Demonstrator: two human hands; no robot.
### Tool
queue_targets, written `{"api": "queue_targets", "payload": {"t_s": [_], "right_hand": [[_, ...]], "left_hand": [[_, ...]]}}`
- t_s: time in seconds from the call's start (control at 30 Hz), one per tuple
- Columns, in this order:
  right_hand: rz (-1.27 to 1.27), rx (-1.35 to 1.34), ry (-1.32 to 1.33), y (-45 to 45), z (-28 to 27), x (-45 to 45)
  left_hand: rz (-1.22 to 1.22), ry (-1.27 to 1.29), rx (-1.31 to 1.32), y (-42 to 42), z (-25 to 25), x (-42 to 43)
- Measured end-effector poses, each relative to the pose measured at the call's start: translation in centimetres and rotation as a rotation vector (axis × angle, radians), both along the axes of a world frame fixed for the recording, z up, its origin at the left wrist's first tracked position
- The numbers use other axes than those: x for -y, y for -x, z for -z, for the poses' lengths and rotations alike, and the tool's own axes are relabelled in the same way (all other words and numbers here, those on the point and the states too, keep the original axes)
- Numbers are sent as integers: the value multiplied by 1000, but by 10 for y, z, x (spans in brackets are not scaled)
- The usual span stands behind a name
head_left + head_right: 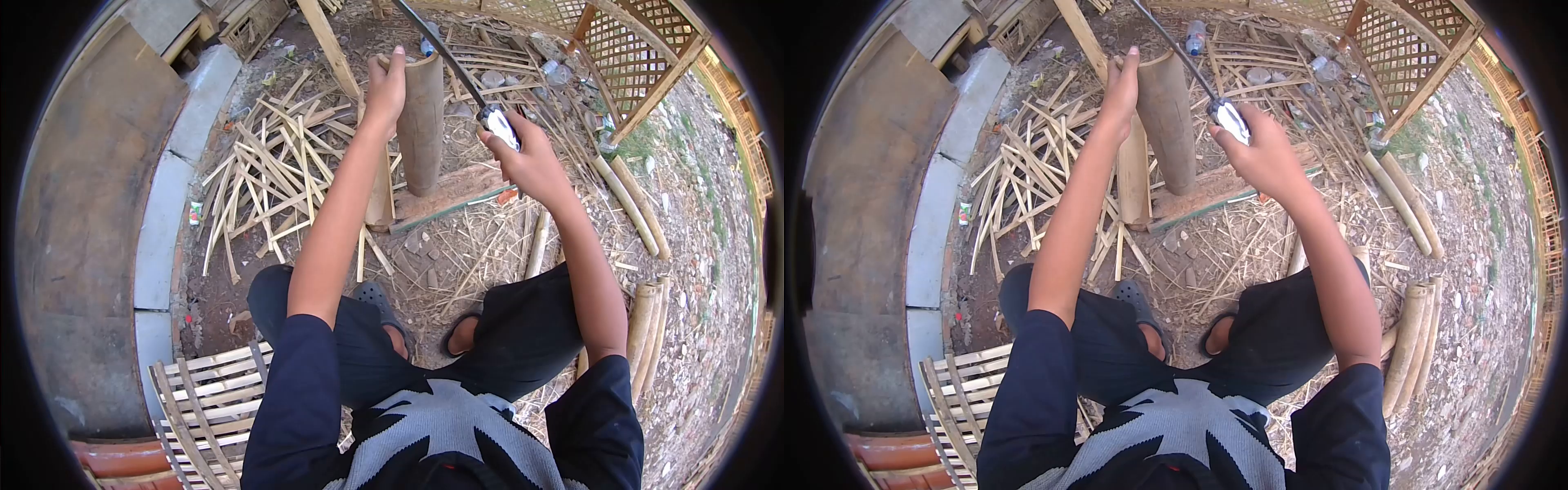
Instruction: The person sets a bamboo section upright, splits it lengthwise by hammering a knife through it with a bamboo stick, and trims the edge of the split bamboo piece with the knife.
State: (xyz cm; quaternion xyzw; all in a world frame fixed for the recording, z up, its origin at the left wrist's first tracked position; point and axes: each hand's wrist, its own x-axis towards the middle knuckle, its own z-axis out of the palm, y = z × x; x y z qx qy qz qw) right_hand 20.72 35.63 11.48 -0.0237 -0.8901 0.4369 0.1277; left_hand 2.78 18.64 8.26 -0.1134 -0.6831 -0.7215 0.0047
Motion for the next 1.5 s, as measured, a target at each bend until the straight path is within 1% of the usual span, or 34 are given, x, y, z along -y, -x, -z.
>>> {"api": "queue_targets", "payload": {"t_s": [0.07,0.17,0.27,0.3,0.4,0.47,0.57,0.67,0.77,0.87,0.97,1.07,1.27,1.37,1.5], "right_hand": [[-3,-3,-12,0,0,1],[8,37,13,-2,-4,6],[8,46,43,-2,-8,8],[7,43,50,-2,-8,9],[-2,148,199,-6,-18,12],[2,116,229,-4,-14,12],[7,106,252,-5,-14,10],[-4,96,253,-5,-16,12],[-5,82,273,-6,-16,13],[-8,100,308,-6,-17,13],[-17,109,312,-6,-18,13],[-6,102,307,-7,-19,15],[10,68,310,-9,-17,20],[7,59,288,-9,-19,23],[4,84,260,-7,-17,25]], "left_hand": [[-1,-6,-11,1,2,-1],[-28,27,59,-8,-7,0],[-9,25,22,-3,-2,2],[-33,48,18,-4,-3,1],[-69,141,-26,-2,3,2],[-49,233,-109,11,11,6],[-154,390,-212,5,-1,12],[-40,347,-146,4,-4,8],[-3,290,-110,6,2,4],[25,296,-59,4,2,6],[58,325,-79,-1,-5,10],[31,316,-73,2,0,8],[160,191,24,8,0,14],[178,203,26,7,-2,15],[123,170,-42,-1,-5,12]]}}
